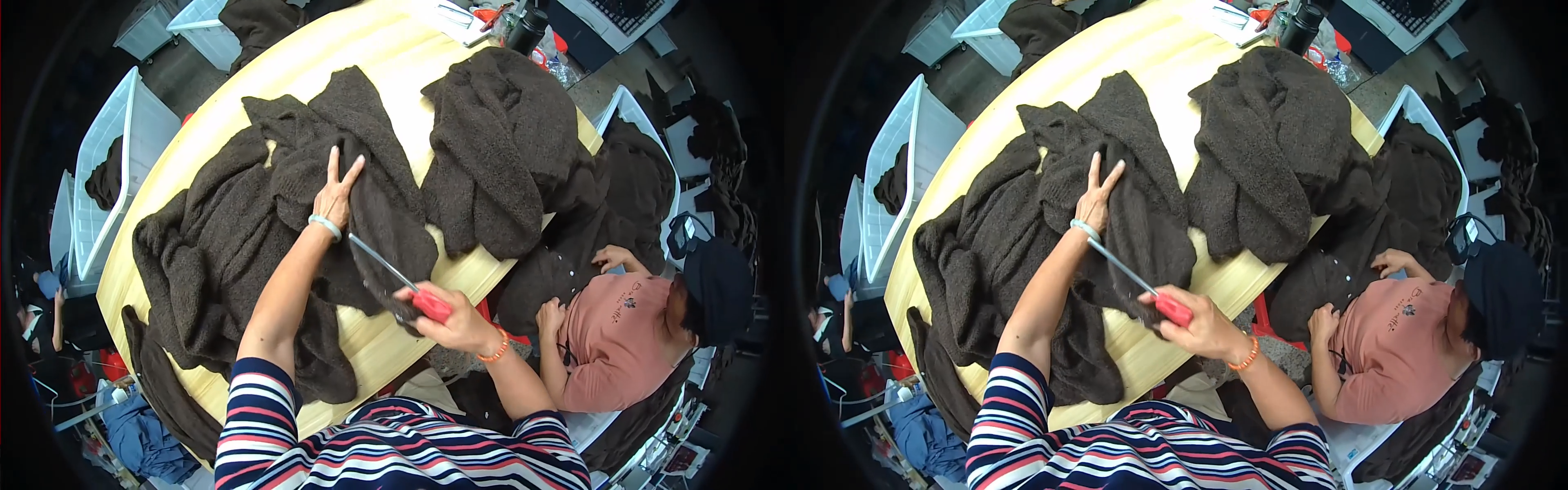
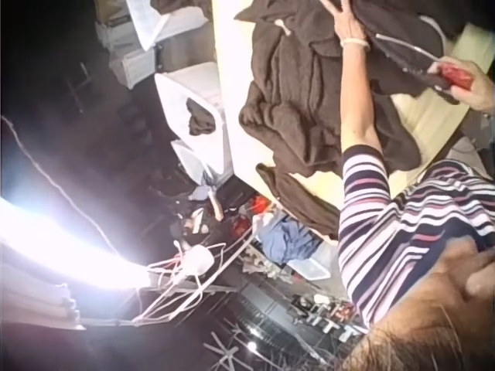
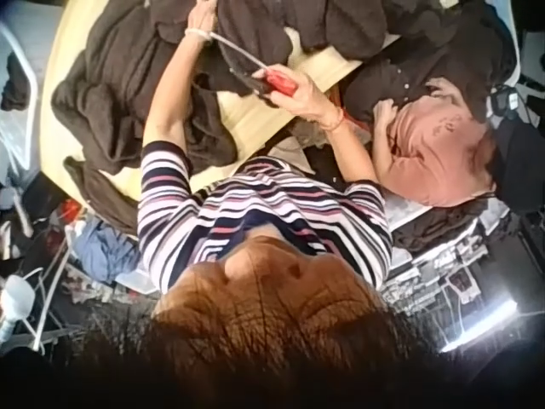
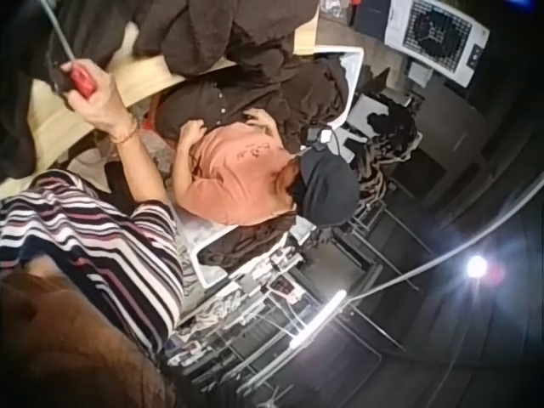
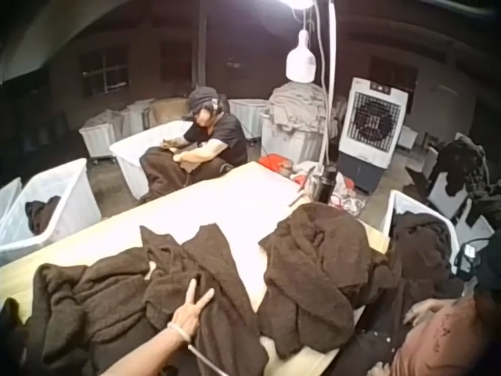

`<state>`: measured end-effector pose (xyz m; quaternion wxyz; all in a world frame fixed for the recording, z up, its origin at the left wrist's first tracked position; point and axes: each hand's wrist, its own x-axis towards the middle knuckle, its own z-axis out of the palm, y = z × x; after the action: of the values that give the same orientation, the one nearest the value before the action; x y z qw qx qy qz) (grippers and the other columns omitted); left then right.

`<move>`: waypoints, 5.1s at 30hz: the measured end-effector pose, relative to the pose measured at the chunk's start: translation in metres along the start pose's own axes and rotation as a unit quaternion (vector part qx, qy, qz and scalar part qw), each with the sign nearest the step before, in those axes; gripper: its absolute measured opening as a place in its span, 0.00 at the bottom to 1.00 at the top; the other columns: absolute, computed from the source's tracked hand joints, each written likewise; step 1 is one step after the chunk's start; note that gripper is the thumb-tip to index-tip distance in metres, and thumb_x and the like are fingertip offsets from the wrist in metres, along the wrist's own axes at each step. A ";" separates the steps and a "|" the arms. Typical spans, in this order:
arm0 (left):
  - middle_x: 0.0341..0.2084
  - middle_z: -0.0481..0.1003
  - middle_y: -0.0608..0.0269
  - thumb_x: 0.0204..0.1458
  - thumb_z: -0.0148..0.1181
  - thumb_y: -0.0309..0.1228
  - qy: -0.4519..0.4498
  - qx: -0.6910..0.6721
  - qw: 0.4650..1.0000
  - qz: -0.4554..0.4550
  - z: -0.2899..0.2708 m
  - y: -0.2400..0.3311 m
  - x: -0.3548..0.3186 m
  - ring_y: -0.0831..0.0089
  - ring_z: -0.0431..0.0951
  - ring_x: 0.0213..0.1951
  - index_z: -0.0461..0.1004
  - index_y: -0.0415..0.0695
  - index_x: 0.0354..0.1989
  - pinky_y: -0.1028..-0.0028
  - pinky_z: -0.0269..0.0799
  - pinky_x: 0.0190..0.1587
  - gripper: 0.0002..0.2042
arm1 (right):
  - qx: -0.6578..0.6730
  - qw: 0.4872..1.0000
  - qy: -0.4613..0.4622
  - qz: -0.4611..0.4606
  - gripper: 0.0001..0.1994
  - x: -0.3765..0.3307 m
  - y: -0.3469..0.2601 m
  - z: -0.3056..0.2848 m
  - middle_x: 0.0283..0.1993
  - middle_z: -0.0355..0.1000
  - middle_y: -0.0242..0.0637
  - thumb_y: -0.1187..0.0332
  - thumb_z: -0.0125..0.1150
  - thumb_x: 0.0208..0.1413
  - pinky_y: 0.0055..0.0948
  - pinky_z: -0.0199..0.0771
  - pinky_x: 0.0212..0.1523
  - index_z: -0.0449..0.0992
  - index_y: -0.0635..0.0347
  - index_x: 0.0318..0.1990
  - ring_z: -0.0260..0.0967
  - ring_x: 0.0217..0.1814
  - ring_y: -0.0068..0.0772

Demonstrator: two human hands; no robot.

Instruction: Trim loose threads from brown cardigans using a small pair of scissors.

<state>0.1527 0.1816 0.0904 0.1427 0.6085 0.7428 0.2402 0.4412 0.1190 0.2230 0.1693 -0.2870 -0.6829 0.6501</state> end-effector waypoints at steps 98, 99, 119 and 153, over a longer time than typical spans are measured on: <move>0.71 0.49 0.67 0.54 0.56 0.50 -0.165 0.100 0.962 0.191 0.074 0.063 -0.155 0.43 0.39 0.71 0.67 0.68 0.62 0.29 0.28 0.64 0.25 | -0.365 0.891 0.016 0.270 0.15 -0.090 0.048 -0.013 0.27 0.74 0.56 0.57 0.57 0.58 0.52 0.73 0.37 0.73 0.61 0.41 0.75 0.33 0.58; 0.71 0.49 0.67 0.54 0.56 0.50 -0.164 0.102 0.963 0.189 0.073 0.062 -0.156 0.43 0.39 0.71 0.67 0.68 0.62 0.29 0.28 0.64 0.25 | -0.356 0.899 0.014 0.256 0.14 -0.079 0.035 -0.012 0.28 0.75 0.56 0.59 0.53 0.61 0.52 0.73 0.38 0.71 0.64 0.37 0.75 0.33 0.59; 0.70 0.52 0.65 0.54 0.57 0.47 -0.163 0.075 0.964 0.196 0.071 0.063 -0.153 0.41 0.42 0.70 0.71 0.64 0.59 0.30 0.33 0.64 0.22 | -0.398 0.879 -0.040 0.259 0.12 -0.089 0.047 -0.025 0.28 0.74 0.54 0.61 0.53 0.60 0.51 0.72 0.37 0.71 0.62 0.39 0.75 0.34 0.58; 0.26 0.71 0.55 0.48 0.62 0.21 0.095 -0.103 0.990 -0.007 0.065 -0.008 -0.053 0.63 0.76 0.26 0.75 0.38 0.31 0.68 0.72 0.31 0.03 | -0.387 0.910 0.021 0.146 0.11 0.018 0.037 -0.008 0.26 0.74 0.56 0.64 0.58 0.57 0.49 0.76 0.35 0.70 0.65 0.38 0.76 0.33 0.56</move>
<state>0.1910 0.1407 0.0269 0.1355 0.5599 0.7283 0.3712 0.4387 0.1357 0.1847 -0.0372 -0.4398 -0.8278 0.3463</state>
